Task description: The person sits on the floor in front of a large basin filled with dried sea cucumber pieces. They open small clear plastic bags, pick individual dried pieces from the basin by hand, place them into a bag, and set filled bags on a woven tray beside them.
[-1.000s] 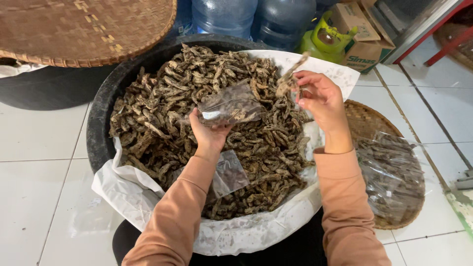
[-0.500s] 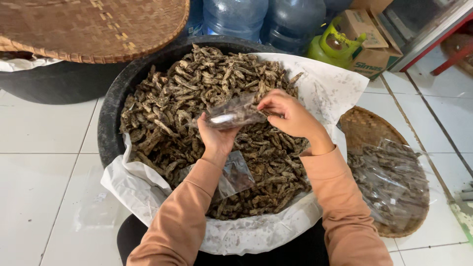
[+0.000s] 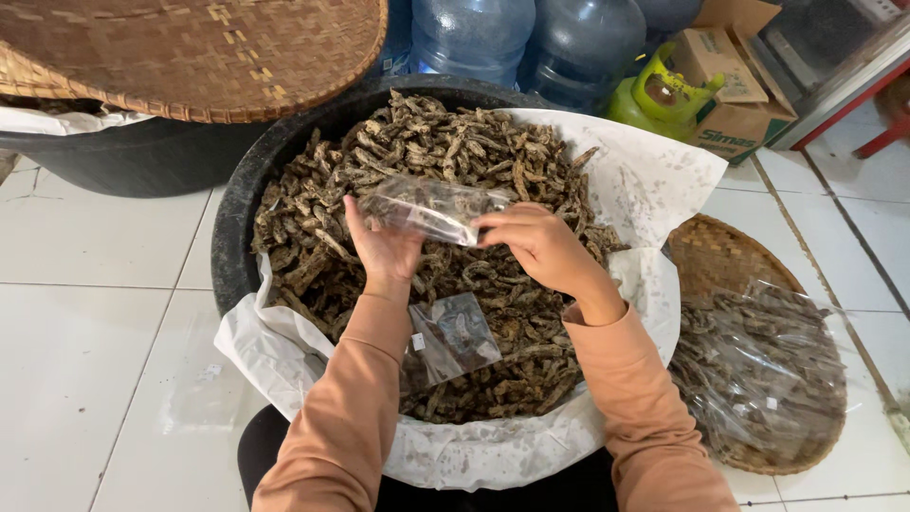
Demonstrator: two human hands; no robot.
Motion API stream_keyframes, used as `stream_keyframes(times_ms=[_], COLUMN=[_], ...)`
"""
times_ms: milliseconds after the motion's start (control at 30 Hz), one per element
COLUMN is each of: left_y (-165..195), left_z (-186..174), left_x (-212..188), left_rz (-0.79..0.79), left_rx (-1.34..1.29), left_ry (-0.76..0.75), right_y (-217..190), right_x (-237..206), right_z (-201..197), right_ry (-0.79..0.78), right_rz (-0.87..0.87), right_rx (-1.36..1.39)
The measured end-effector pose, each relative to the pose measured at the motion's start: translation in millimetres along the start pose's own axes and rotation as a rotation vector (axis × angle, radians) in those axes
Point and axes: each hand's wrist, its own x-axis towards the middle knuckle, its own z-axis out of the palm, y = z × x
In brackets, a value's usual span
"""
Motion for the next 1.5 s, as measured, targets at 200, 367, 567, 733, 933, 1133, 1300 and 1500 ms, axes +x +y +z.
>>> stream_keyframes(times_ms=[200,367,567,733,933,1133,1300,1500], left_y=[1,-2,-5,-4,6,6,-5,5], left_z=[-21,-19,-9,-6,-5,-11,-6,-1], left_x=[25,24,13,9,12,15,9,4], left_rz=[0.139,0.115,0.039,0.02,-0.137,-0.174,-0.102,-0.036], left_rx=[-0.054,0.015,0.058,-0.002,0.187,0.192,0.205,0.1], left_ry=[-0.379,-0.22,-0.103,-0.159,-0.06,-0.134,-0.046,-0.047], right_y=[-9,-28,-35,-30,-35,-30,-13,-6], right_x=[-5,-5,4,4,-5,-7,-6,-8], right_z=[-1,4,14,15,19,35,43,45], right_ry=[0.064,0.045,0.247,0.162,0.283,0.261,0.394,0.333], right_rz=[-0.23,-0.267,-0.19,-0.174,-0.377,-0.336,-0.226,0.043], right_rx=[-0.001,-0.082,-0.327,-0.486,-0.688,-0.794,-0.714,-0.179])
